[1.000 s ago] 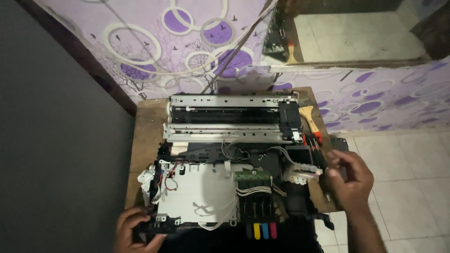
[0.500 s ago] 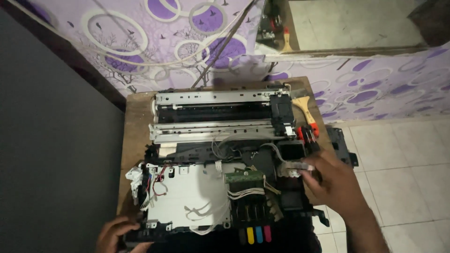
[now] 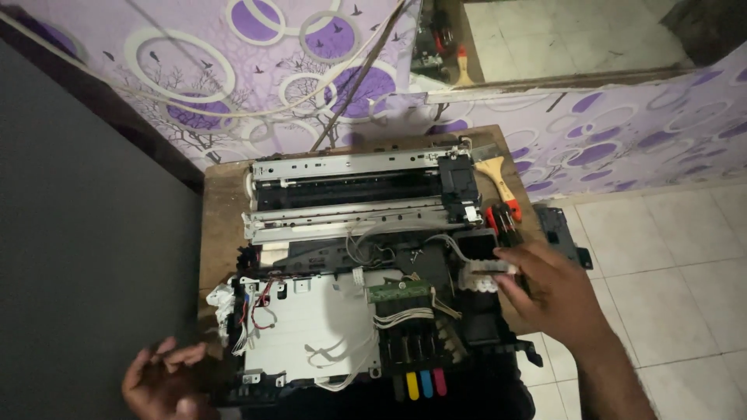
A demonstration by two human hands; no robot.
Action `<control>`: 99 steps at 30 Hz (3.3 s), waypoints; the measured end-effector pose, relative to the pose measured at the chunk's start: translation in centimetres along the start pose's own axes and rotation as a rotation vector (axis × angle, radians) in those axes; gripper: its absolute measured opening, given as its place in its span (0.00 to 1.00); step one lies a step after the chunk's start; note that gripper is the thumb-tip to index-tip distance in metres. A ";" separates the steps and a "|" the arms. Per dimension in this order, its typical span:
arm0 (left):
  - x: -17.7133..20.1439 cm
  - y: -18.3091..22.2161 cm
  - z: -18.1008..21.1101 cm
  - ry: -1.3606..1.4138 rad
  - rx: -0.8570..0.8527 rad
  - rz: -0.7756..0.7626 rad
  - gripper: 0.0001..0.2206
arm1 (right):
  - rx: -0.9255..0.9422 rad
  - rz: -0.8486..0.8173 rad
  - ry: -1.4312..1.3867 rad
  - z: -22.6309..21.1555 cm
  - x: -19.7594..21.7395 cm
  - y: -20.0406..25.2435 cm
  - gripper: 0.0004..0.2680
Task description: Disassembling and inspecting the internal components of an inkjet printer, including the print head, ribbon cables, and circuit boards.
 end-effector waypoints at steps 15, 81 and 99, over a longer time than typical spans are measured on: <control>-4.8 -2.0 2.1 -0.255 -0.018 0.118 0.27 | -0.554 0.381 -0.136 3.3 2.0 -0.3 0.08; -2.5 -2.4 -2.4 -0.559 0.310 0.011 0.22 | -0.901 -0.305 -2.296 0.2 1.6 -3.1 0.18; -3.3 -2.9 -1.3 -0.540 0.400 -0.013 0.20 | -0.358 0.333 -1.036 -7.0 -4.2 -7.8 0.19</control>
Point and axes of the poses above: each hand's wrist, its own y-axis away from the middle knuckle, its own x-axis out of the back of the hand, z = x × y, the point moved 2 cm from there along -y, towards the middle knuckle, and after that the axes turned 9 degrees about -y, right-handed, at the moved point
